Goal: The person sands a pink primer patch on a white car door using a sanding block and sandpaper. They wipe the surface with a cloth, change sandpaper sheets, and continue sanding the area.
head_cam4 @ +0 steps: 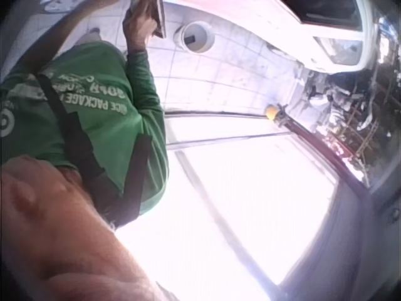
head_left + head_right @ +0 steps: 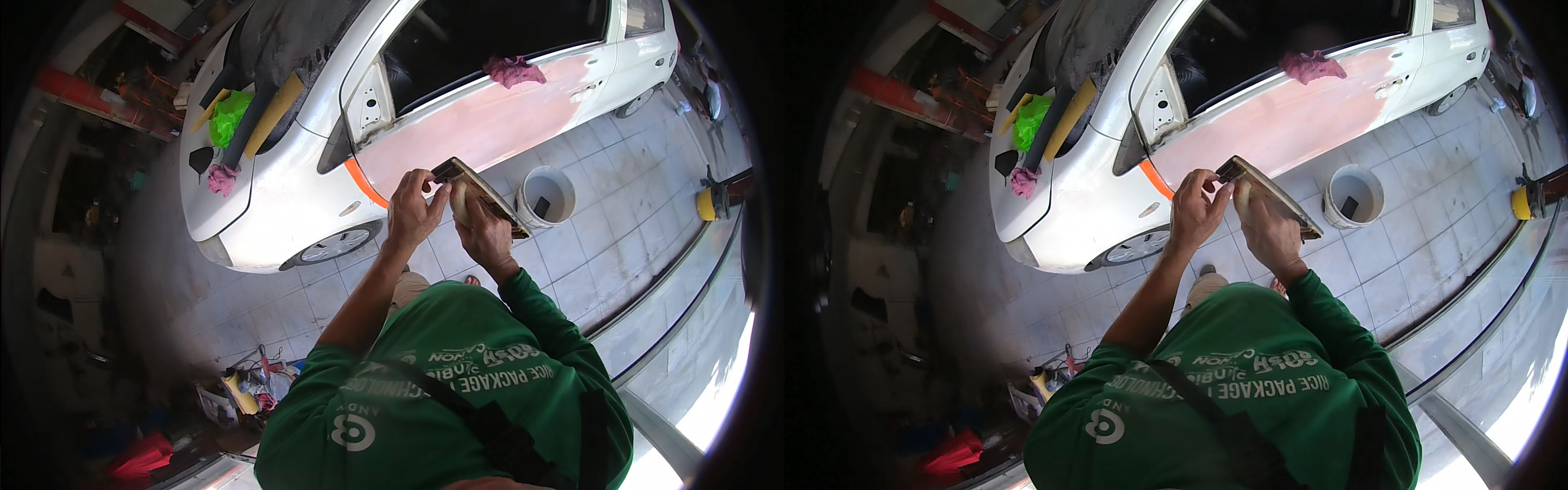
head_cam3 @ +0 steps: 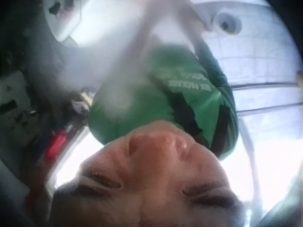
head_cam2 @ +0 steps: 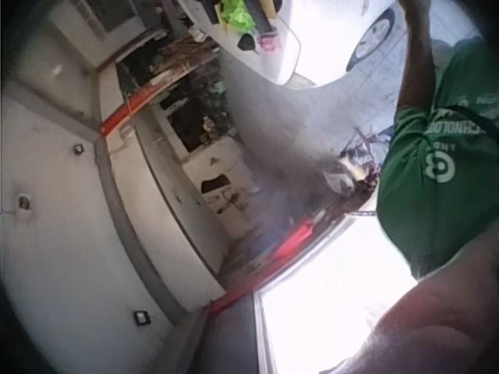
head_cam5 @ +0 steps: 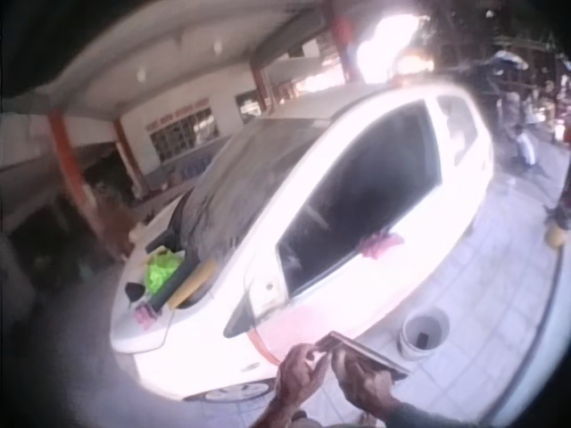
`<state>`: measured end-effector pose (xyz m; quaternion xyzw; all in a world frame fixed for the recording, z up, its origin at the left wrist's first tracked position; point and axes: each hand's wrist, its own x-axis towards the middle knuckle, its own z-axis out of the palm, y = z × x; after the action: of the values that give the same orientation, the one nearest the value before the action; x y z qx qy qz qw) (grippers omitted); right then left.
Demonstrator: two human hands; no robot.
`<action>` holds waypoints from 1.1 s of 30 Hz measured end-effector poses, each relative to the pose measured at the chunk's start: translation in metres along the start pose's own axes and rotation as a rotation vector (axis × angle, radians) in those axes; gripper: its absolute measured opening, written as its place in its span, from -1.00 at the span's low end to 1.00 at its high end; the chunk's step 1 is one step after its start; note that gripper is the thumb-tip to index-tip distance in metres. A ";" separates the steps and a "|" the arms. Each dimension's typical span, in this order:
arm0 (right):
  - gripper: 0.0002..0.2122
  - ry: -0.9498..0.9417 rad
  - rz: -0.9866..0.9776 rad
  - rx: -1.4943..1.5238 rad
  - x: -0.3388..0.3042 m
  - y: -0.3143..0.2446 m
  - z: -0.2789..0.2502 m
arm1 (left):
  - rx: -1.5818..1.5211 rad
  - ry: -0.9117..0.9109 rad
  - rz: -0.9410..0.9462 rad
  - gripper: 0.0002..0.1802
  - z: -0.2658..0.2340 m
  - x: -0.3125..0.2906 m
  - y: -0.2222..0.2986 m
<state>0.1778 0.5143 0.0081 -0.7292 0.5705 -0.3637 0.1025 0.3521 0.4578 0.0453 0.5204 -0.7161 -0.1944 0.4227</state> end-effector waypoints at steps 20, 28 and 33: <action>-0.67 0.093 0.207 0.151 0.015 -0.055 0.064 | -0.630 -0.291 -0.581 -0.52 -0.044 0.015 -0.080; -0.70 0.476 0.792 1.485 0.080 -0.026 0.042 | -0.073 -0.470 0.128 -0.67 -0.044 -0.021 -0.065; -0.76 0.488 0.777 1.470 0.083 -0.033 0.037 | 0.121 -0.530 0.263 -0.73 -0.028 -0.012 -0.059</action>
<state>0.2336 0.4397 0.0347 -0.1329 0.4056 -0.7257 0.5397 0.4107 0.4508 0.0139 0.3784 -0.8731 -0.2239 0.2108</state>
